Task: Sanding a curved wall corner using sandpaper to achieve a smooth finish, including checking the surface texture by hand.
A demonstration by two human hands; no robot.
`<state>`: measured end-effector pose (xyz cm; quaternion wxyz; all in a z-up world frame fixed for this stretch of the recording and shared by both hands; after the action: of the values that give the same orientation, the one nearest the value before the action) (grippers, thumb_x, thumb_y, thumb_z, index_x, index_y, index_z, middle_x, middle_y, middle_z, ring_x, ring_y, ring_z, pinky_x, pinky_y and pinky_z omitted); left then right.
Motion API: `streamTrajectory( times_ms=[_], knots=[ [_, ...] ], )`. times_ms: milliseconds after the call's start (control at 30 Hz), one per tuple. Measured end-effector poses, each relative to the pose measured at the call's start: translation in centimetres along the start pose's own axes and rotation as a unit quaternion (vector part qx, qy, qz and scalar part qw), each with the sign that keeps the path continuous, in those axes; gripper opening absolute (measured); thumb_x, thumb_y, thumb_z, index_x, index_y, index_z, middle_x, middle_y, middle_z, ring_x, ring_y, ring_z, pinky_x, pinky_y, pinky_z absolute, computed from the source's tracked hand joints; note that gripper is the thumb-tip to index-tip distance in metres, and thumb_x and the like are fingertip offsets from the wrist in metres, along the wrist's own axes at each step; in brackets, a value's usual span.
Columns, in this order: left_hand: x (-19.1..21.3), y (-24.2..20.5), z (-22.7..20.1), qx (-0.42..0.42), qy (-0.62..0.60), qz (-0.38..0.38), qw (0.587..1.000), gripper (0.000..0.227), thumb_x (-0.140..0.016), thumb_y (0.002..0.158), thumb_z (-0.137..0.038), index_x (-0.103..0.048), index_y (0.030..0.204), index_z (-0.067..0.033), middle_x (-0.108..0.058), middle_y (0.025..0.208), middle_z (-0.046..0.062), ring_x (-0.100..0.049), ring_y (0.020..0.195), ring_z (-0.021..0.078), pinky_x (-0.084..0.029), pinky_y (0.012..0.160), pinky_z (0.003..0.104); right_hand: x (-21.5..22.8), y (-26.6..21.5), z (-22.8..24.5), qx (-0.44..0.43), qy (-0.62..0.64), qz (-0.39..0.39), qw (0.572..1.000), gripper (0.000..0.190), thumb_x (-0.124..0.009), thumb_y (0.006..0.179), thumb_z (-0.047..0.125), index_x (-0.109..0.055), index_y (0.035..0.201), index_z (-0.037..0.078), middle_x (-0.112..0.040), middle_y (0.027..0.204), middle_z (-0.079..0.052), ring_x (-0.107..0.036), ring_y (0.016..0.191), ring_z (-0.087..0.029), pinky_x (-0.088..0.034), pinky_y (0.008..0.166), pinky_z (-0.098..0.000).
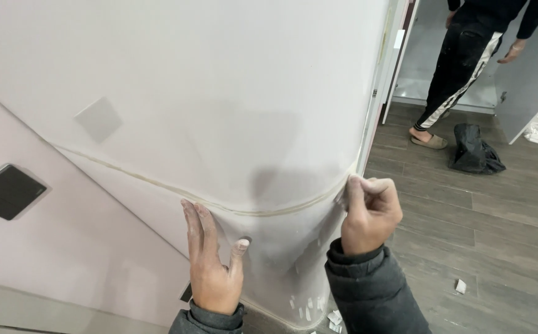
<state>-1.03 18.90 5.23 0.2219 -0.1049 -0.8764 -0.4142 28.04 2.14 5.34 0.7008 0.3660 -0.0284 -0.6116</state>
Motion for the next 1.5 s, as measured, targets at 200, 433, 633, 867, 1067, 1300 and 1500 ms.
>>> streamTrajectory(
  times_ms=[200, 433, 633, 867, 1067, 1300, 1500],
  knots=[
    [-0.5, -0.1, 0.4, -0.008, 0.025, -0.008, 1.0, 0.099, -0.064, 0.112, -0.054, -0.025, 0.186, -0.0007, -0.01, 0.199, 0.027, -0.016, 0.185, 0.0485, -0.031, 0.146, 0.058, -2.7, -3.0, 4.5, 0.079, 0.031, 0.094, 0.992, 0.039, -0.073, 0.108, -0.011, -0.053, 0.086, 0.015, -0.052, 0.09, -0.002, -0.053, 0.066, -0.011, -0.054, 0.056, -0.0264],
    [-0.2, -0.1, 0.4, -0.015, 0.035, -0.009, 0.999, 0.098, -0.066, 0.111, -0.052, -0.027, 0.186, -0.0012, -0.013, 0.198, 0.028, -0.021, 0.185, 0.0476, -0.033, 0.145, 0.059, -2.8, -2.1, 5.6, 0.046, 0.016, 0.081, 0.996, 0.038, -0.071, 0.11, -0.011, -0.054, 0.089, 0.014, -0.056, 0.081, -0.001, -0.059, 0.063, -0.013, -0.053, 0.06, -0.0286],
    [-0.9, -0.3, 1.3, 0.034, 0.03, 0.015, 0.999, 0.103, -0.064, 0.109, -0.06, -0.022, 0.188, -0.0086, -0.007, 0.201, 0.02, -0.012, 0.187, 0.0425, -0.032, 0.137, 0.075, 0.0, -1.1, 0.3, -0.007, 0.035, 0.004, 0.999, 0.03, -0.075, 0.119, 0.0, -0.058, 0.099, 0.013, -0.063, 0.077, -0.003, -0.057, 0.062, -0.01, -0.05, 0.06, -0.0255],
    [-0.5, -0.7, 1.2, 0.016, 0.041, 0.013, 0.999, 0.102, -0.062, 0.111, -0.06, -0.021, 0.189, -0.0091, -0.008, 0.201, 0.021, -0.015, 0.187, 0.0445, -0.035, 0.135, 0.077, -0.6, -0.9, 2.2, 0.018, -0.006, 0.013, 1.0, 0.033, -0.076, 0.116, -0.001, -0.056, 0.096, 0.015, -0.063, 0.082, -0.001, -0.059, 0.068, -0.011, -0.052, 0.066, -0.0278],
    [-1.3, -0.9, 1.4, 0.017, 0.04, 0.006, 0.999, 0.103, -0.065, 0.11, -0.058, -0.021, 0.189, -0.0099, -0.008, 0.201, 0.02, -0.015, 0.187, 0.0434, -0.034, 0.135, 0.077, -0.1, -0.4, 0.2, 0.057, 0.013, 0.047, 0.997, 0.029, -0.08, 0.113, -0.003, -0.06, 0.097, 0.012, -0.067, 0.096, -0.006, -0.064, 0.08, -0.012, -0.057, 0.073, -0.0254],
    [-1.2, -0.5, 1.6, 0.014, 0.041, 0.003, 0.999, 0.105, -0.062, 0.109, -0.063, -0.021, 0.189, -0.0085, -0.008, 0.201, 0.02, -0.015, 0.187, 0.0445, -0.035, 0.136, 0.075, -0.9, -1.7, 3.4, 0.121, -0.053, 0.052, 0.99, 0.039, -0.078, 0.111, -0.007, -0.053, 0.09, 0.014, -0.055, 0.094, -0.002, -0.051, 0.077, -0.013, -0.046, 0.073, -0.0281],
    [-1.3, -0.9, 1.6, 0.019, 0.041, 0.005, 0.999, 0.104, -0.063, 0.109, -0.062, -0.024, 0.188, -0.0066, -0.009, 0.201, 0.022, -0.015, 0.186, 0.0453, -0.034, 0.135, 0.078, -2.3, -4.7, 5.3, 0.132, -0.037, 0.093, 0.986, 0.03, -0.083, 0.106, -0.006, -0.062, 0.095, 0.013, -0.065, 0.079, 0.001, -0.055, 0.093, -0.02, -0.054, 0.081, -0.0297]
  ],
)
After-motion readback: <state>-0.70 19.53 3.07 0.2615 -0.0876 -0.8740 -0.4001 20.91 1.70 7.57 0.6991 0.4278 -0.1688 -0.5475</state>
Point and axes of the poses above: each hand's wrist, its own y-axis towards the middle knuckle, its own x-axis out of the back of the hand, z = x × y, the point moved 10 cm from there along y, towards the middle knuckle
